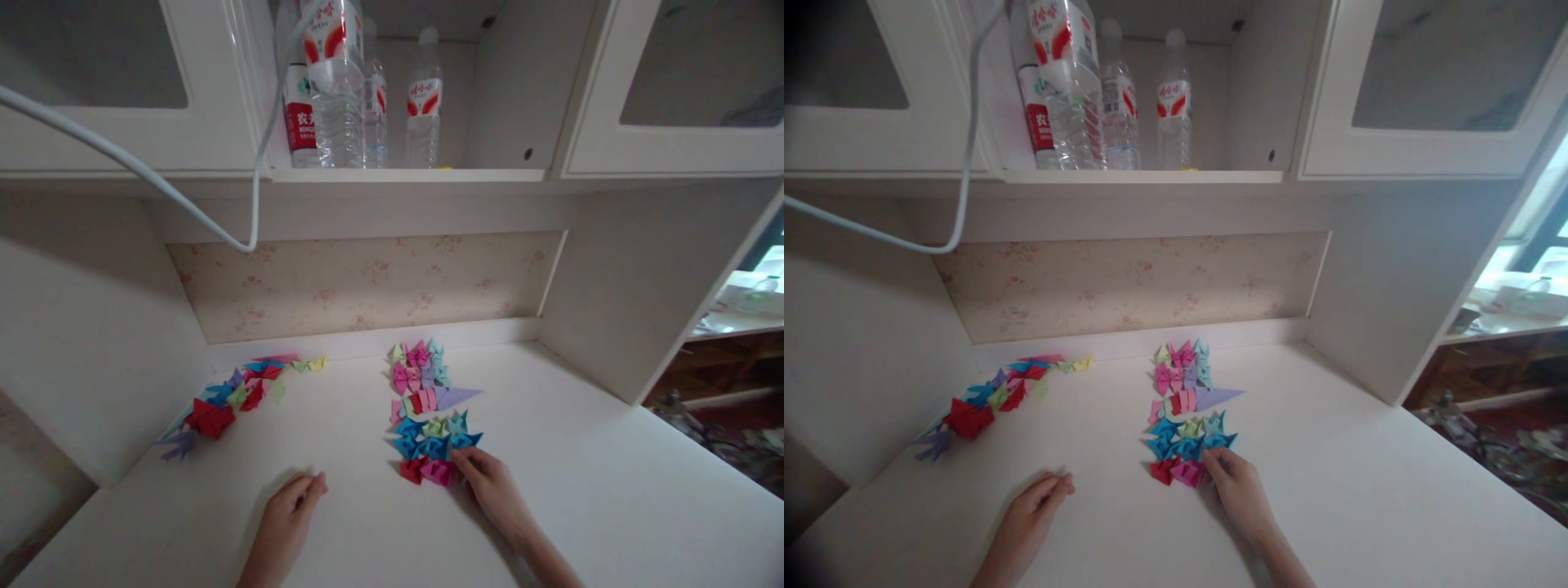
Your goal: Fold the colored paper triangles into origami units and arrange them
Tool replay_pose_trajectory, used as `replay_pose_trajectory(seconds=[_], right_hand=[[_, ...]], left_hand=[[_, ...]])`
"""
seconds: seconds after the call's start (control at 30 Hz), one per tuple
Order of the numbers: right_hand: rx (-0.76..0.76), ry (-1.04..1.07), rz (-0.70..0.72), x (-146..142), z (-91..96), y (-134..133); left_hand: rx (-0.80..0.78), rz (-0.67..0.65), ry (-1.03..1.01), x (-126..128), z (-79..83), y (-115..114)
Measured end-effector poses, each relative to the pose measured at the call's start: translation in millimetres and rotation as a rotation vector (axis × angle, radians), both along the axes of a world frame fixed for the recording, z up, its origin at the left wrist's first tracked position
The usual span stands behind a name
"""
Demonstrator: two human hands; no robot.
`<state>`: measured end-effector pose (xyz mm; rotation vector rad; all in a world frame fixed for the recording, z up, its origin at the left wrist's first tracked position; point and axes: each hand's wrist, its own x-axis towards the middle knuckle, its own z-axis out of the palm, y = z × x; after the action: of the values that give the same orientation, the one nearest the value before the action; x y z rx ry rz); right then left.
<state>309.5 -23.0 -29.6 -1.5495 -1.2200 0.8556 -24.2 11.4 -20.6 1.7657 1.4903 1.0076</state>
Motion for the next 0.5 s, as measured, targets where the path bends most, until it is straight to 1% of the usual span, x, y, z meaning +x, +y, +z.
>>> replay_pose_trajectory(seconds=[0.17,0.27,0.33,0.4,0.47,0.5], right_hand=[[0.007,0.019,0.007,-1,-1.0,1],[-0.01,0.023,-0.025,-2,1.1,1],[0.012,-0.032,-0.072,-3,3.4,-2],[0.053,-0.139,-0.113,-6,5.1,-7],[0.099,-0.232,-0.108,-10,4.9,-15],[0.123,-0.259,-0.078,-13,4.0,-19]], left_hand=[[-0.008,0.002,0.013,0,-0.2,0],[-0.004,0.004,0.016,1,0.7,-1],[-0.004,0.006,0.017,1,1.2,-1],[-0.014,0.018,0.015,1,1.2,-1],[-0.048,0.053,0.002,2,0.9,0],[-0.067,0.075,-0.008,2,0.8,2]])
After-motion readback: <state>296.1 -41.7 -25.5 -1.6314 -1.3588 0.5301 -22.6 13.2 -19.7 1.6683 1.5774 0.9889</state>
